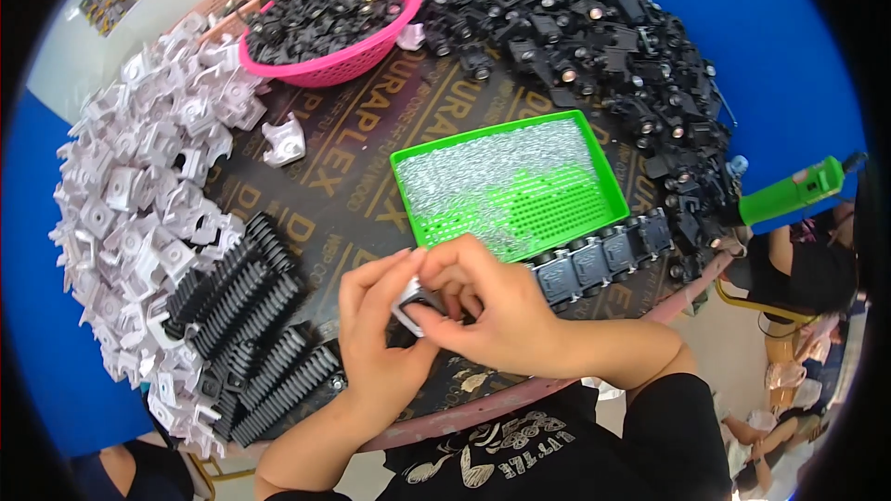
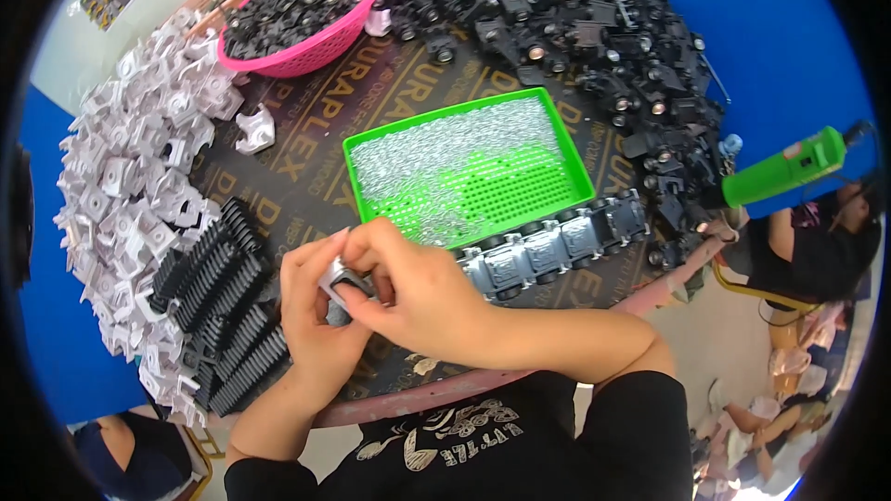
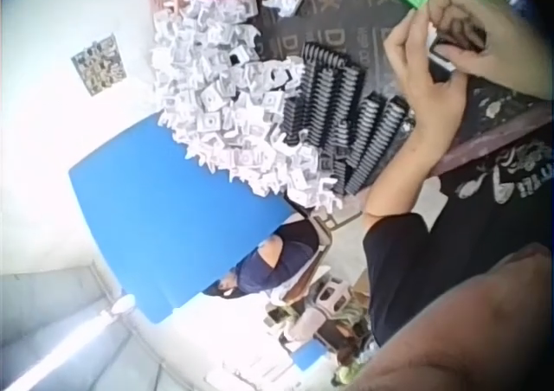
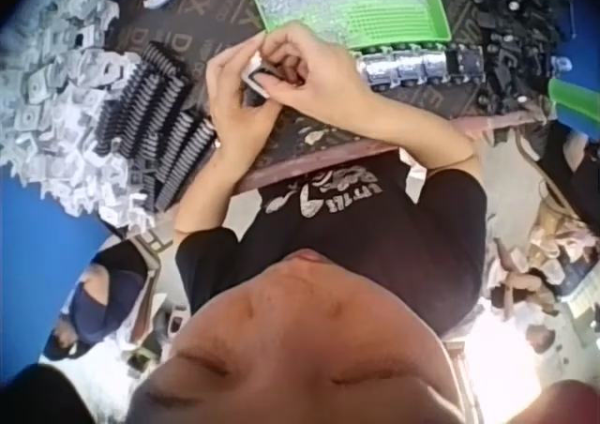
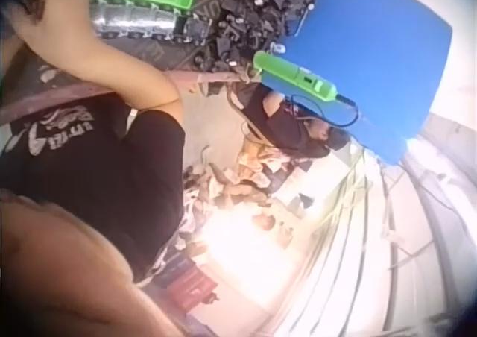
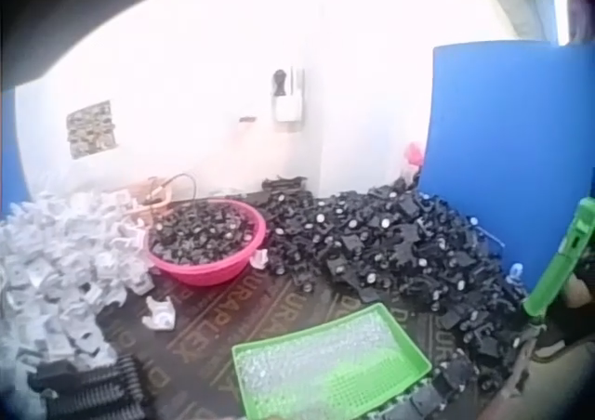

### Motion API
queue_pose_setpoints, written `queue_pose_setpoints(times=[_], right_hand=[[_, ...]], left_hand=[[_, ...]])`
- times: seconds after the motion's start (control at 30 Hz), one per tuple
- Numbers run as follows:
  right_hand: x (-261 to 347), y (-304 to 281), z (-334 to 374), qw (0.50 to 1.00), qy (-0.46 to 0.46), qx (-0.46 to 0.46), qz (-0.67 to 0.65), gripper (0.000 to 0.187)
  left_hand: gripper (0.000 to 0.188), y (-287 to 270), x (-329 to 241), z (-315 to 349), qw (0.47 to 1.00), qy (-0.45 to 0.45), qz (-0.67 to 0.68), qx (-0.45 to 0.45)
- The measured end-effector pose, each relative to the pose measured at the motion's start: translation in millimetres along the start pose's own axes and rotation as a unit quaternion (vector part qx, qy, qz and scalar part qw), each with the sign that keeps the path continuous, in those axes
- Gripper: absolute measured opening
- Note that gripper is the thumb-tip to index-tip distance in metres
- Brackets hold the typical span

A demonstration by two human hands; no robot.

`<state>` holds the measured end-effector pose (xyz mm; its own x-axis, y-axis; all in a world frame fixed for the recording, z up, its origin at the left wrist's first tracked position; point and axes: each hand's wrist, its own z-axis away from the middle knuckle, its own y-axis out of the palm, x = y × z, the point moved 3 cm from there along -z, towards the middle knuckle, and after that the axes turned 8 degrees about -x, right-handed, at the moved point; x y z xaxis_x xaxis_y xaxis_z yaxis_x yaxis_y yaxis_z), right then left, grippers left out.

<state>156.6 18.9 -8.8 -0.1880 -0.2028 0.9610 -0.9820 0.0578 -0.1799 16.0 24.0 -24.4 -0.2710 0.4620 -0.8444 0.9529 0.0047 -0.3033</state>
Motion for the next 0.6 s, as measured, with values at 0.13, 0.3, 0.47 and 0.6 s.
queue_pose_setpoints(times=[0.13, 0.3, 0.47, 0.6], right_hand=[[21.6, -11.1, -6.2, 0.981, -0.180, -0.005, 0.070, 0.046], [19.1, -91.0, -94.1, 0.908, -0.199, -0.168, 0.327, 0.019], [-78.7, -178.5, -180.6, 0.801, -0.105, -0.160, 0.567, 0.035], [-84.6, -187.4, -192.1, 0.791, -0.071, -0.138, 0.592, 0.019]], left_hand=[[0.070, 1.0, 1.2, -0.7, 0.985, -0.071, 0.160, 0.004], [0.067, -5.8, 7.8, -6.0, 0.905, -0.227, 0.359, -0.023], [0.070, 3.4, -1.8, -9.1, 0.855, -0.257, 0.448, 0.046], [0.071, 1.2, 6.1, -9.4, 0.870, -0.198, 0.447, 0.058]])
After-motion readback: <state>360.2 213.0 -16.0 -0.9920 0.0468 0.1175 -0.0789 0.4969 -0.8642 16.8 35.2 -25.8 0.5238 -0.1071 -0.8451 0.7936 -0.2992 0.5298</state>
